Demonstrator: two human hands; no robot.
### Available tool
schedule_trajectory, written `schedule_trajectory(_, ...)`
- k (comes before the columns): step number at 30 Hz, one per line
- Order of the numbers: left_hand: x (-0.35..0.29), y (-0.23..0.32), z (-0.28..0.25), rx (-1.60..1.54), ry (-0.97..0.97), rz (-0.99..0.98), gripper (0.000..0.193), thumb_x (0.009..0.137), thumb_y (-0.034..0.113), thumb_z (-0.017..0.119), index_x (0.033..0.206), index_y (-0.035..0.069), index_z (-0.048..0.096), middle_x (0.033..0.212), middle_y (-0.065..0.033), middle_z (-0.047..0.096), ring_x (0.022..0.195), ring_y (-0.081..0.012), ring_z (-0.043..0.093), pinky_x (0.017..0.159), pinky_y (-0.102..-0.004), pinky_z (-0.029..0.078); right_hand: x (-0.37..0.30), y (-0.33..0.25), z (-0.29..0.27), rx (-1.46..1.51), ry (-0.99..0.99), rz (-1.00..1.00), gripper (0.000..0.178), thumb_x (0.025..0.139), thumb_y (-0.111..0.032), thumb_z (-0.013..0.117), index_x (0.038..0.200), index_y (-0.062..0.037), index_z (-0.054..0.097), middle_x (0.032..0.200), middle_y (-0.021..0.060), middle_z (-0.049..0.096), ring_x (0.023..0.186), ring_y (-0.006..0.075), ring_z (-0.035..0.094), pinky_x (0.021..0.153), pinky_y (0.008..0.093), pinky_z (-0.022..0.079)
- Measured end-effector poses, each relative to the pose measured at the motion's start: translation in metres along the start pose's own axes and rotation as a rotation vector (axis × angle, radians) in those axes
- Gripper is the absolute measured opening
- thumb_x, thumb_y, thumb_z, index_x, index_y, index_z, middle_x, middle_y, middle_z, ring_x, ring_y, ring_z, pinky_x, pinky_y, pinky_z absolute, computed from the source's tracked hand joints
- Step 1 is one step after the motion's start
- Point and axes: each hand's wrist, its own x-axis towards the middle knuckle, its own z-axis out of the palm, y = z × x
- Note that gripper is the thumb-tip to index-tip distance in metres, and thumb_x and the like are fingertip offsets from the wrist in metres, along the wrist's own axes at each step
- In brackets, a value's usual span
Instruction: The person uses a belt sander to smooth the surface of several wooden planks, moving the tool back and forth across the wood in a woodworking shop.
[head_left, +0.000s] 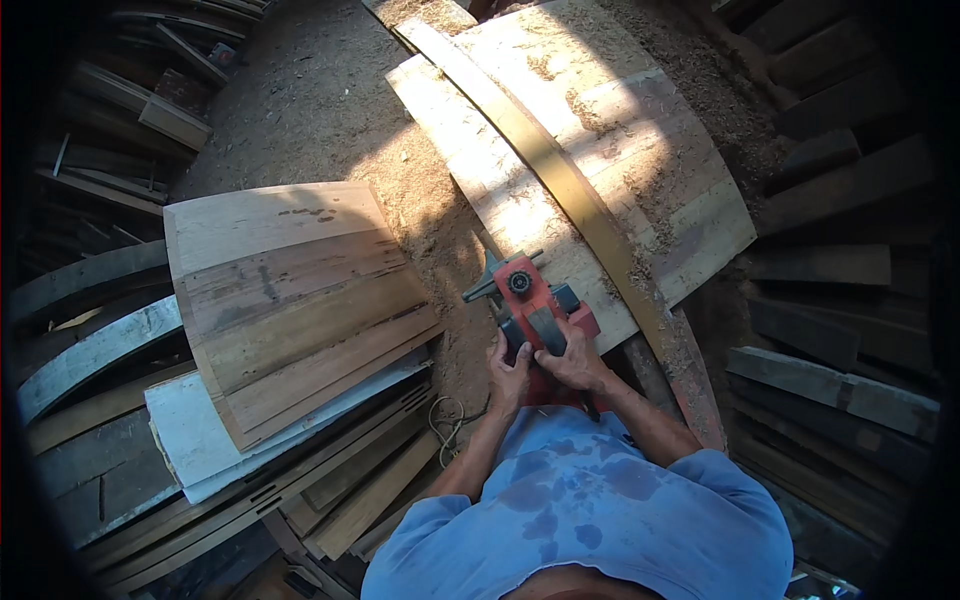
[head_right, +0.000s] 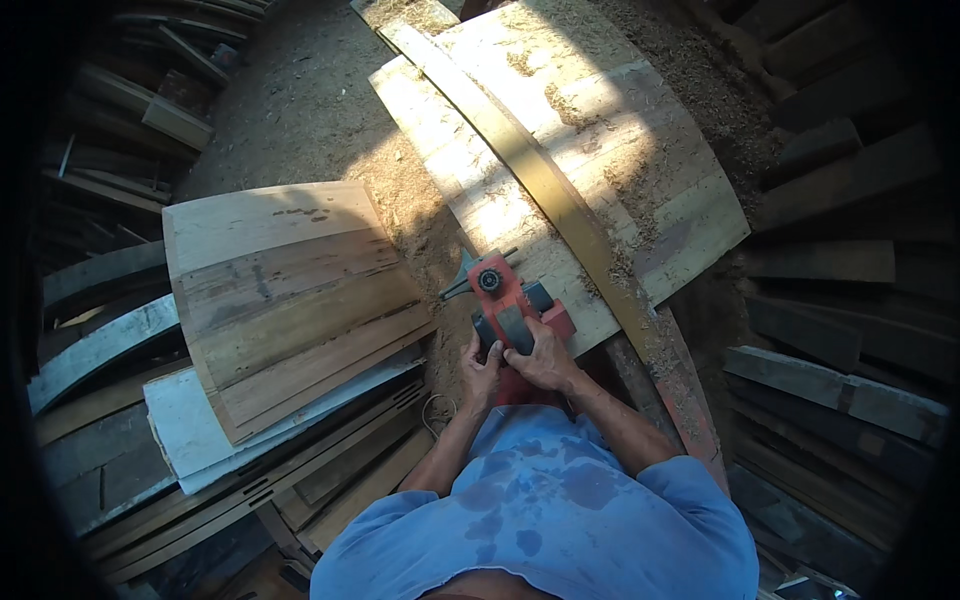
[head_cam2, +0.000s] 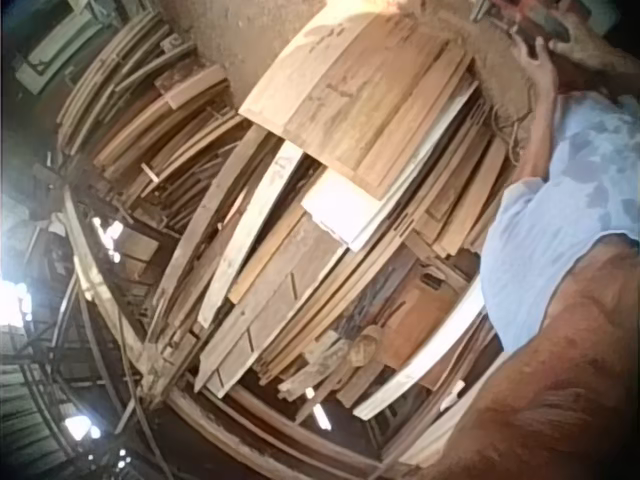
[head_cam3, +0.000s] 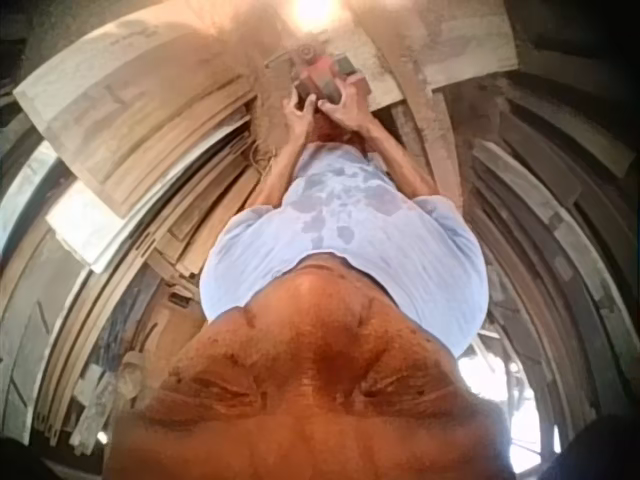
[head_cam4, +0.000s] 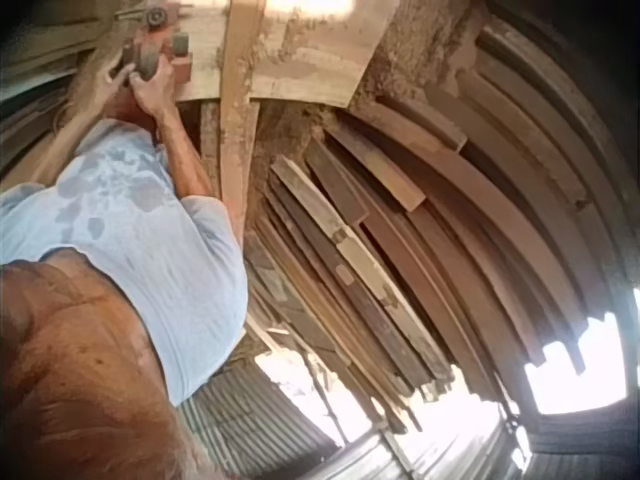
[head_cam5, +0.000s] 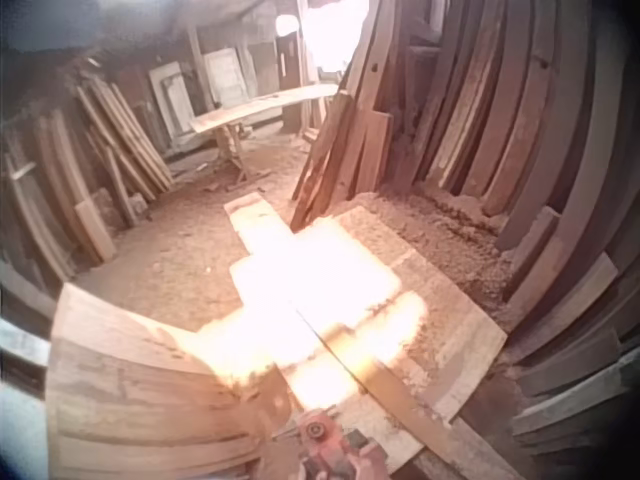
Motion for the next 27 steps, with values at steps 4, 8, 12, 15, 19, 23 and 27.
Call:
schedule_trajectory(4,0.085,0.015,-0.025,0.003,0.008,0.028,0.055,0.107,0.024,0.073,0.155,0.001,0.058,0.124,-0.0129,0.069,0.111,-0.0184,0.067,0.097,-0.0325,0.055,0.077,-0.058,-0.003,0.056,-0.060,0.106,0.039,0.090,-0.017,0.080,0.119,0.0045,0.065,0.107,0.0217,0.074,0.098,0.0296,0.076,0.086,0.0424,0.061)
schedule_trajectory(8,0.178,0.082,-0.046,-0.264,-0.033,0.089,0.047,0.109,0.019,0.070,0.152,0.001,0.061,0.129,-0.0091,0.073,0.112,-0.0146,0.068,0.096,-0.0303,0.057,0.176,-0.087,0.009,-0.009,0.023,-0.112,0.043,0.091,-0.016,0.079,0.124,0.0059,0.063,0.108,0.0227,0.075,0.097,0.0286,0.078,0.084,0.0416,0.063)
schedule_trajectory(12,0.276,0.120,-0.074,-0.256,-0.024,0.205,0.040,0.111,0.017,0.067,0.147,0.001,0.064,0.122,-0.0064,0.076,0.105,-0.0129,0.069,0.091,-0.0293,0.058,0.272,-0.135,0.011,0.109,-0.053,-0.150,0.050,0.090,-0.020,0.079,0.130,0.0060,0.062,0.100,0.0176,0.076,0.080,0.0239,0.077,0.070,0.0377,0.064)
schedule_trajectory(15,0.346,0.148,-0.094,-0.201,0.020,0.225,0.034,0.110,0.019,0.070,0.139,0.001,0.067,0.113,-0.0060,0.077,0.096,-0.0126,0.070,0.085,-0.0292,0.058,0.329,-0.181,0.011,0.133,-0.075,-0.107,0.042,0.086,-0.015,0.078,0.121,0.0052,0.066,0.094,0.0159,0.075,0.076,0.0207,0.074,0.068,0.0348,0.063)
schedule_trajectory(19,0.383,0.179,-0.107,-0.119,0.039,0.233,0.033,0.108,0.023,0.074,0.127,-0.002,0.067,0.110,-0.0093,0.077,0.093,-0.0138,0.073,0.082,-0.0295,0.060,0.370,-0.203,0.014,0.157,-0.085,-0.101,0.044,0.088,-0.012,0.076,0.130,-0.0003,0.067,0.083,0.0116,0.073,0.067,0.0181,0.071,0.061,0.0354,0.059)
schedule_trajectory(23,0.369,0.167,-0.108,-0.125,-0.018,0.205,0.044,0.105,0.029,0.079,0.129,-0.004,0.067,0.110,-0.0098,0.078,0.091,-0.0143,0.073,0.081,-0.0298,0.060,0.350,-0.194,0.013,0.113,-0.093,-0.055,0.046,0.088,-0.014,0.078,0.130,-0.0017,0.067,0.080,0.0111,0.072,0.065,0.0179,0.070,0.057,0.0340,0.058)
schedule_trajectory(27,0.320,0.142,-0.096,-0.048,-0.008,0.158,0.048,0.104,0.032,0.080,0.134,-0.003,0.067,0.109,-0.0067,0.077,0.090,-0.0115,0.069,0.079,-0.0281,0.057,0.307,-0.158,0.013,0.048,-0.069,-0.039,0.047,0.086,-0.018,0.083,0.128,-0.0010,0.069,0.092,0.0096,0.074,0.079,0.0163,0.071,0.071,0.0336,0.059)
